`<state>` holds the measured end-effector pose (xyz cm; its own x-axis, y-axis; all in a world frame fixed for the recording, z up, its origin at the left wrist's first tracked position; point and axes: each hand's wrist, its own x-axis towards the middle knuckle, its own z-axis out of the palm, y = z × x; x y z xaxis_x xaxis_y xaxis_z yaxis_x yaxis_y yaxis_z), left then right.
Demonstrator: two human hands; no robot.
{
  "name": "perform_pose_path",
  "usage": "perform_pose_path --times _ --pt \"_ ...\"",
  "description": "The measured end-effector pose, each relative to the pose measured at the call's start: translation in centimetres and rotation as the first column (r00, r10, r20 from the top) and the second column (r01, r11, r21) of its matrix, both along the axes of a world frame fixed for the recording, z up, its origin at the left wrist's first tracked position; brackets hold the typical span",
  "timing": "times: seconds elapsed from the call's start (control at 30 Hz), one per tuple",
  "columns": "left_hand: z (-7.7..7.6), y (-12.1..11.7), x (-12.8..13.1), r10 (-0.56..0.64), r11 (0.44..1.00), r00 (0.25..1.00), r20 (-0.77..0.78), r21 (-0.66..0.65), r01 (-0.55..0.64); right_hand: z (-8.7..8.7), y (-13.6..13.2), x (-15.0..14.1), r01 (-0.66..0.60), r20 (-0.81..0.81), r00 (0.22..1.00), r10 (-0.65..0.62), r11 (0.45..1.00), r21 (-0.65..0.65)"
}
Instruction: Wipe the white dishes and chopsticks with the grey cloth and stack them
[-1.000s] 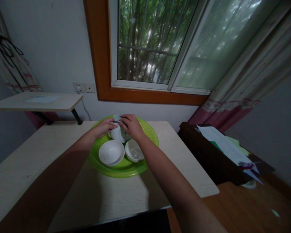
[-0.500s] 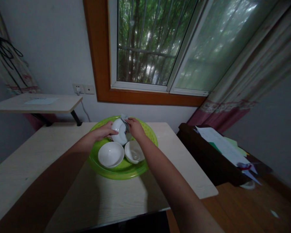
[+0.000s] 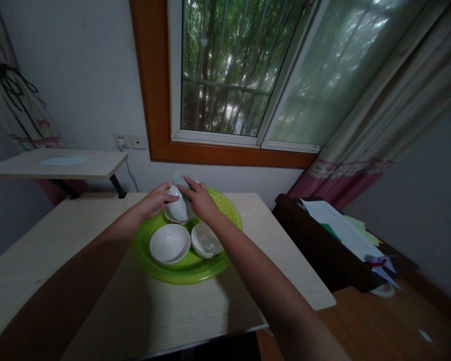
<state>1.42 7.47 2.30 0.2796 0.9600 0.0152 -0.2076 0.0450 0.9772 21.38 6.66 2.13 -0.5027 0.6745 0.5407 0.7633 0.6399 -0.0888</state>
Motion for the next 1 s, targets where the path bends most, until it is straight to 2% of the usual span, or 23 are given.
perform_pose_path --times 0.17,0.3,0.37,0.53,0.63,0.77,0.87,1.0 --pt "1.4 -0.9 -1.3 -0.026 0.999 0.998 0.049 0.034 0.025 2.7 -1.3 0.0 0.006 0.022 1.0 -0.007 1.0 0.02" --pt "1.4 -2.0 -2.5 0.024 0.999 0.991 0.132 0.034 -0.029 4.0 -1.3 0.8 -0.033 0.021 0.999 0.033 0.999 0.022" --pt "0.9 -2.3 -2.9 0.041 0.998 0.984 0.175 0.042 -0.049 3.7 -0.8 1.1 -0.04 -0.042 0.998 0.041 0.999 0.029" --pt "-0.7 -2.5 -3.0 0.022 0.999 0.974 0.225 0.027 -0.029 1.4 0.1 0.7 -0.137 -0.174 0.975 0.141 0.99 0.033" --pt "-1.0 -2.5 -2.7 0.012 0.999 0.978 0.211 0.029 -0.019 0.7 -0.9 0.2 -0.194 -0.094 0.975 0.201 0.978 0.082" --pt "-1.0 -2.7 -2.2 -0.005 0.999 0.979 0.205 0.048 -0.005 1.1 -2.9 -0.6 -0.282 0.045 0.959 0.278 0.95 0.133" --pt "-1.1 -2.7 -2.2 -0.008 0.998 0.977 0.211 0.056 -0.004 1.4 -3.4 -0.9 -0.261 0.031 0.965 0.26 0.952 0.16" --pt "-1.2 -2.9 -2.5 -0.017 0.999 0.983 0.183 0.044 0.009 0.9 -2.2 -0.3 -0.108 -0.14 0.982 0.127 0.984 0.14"
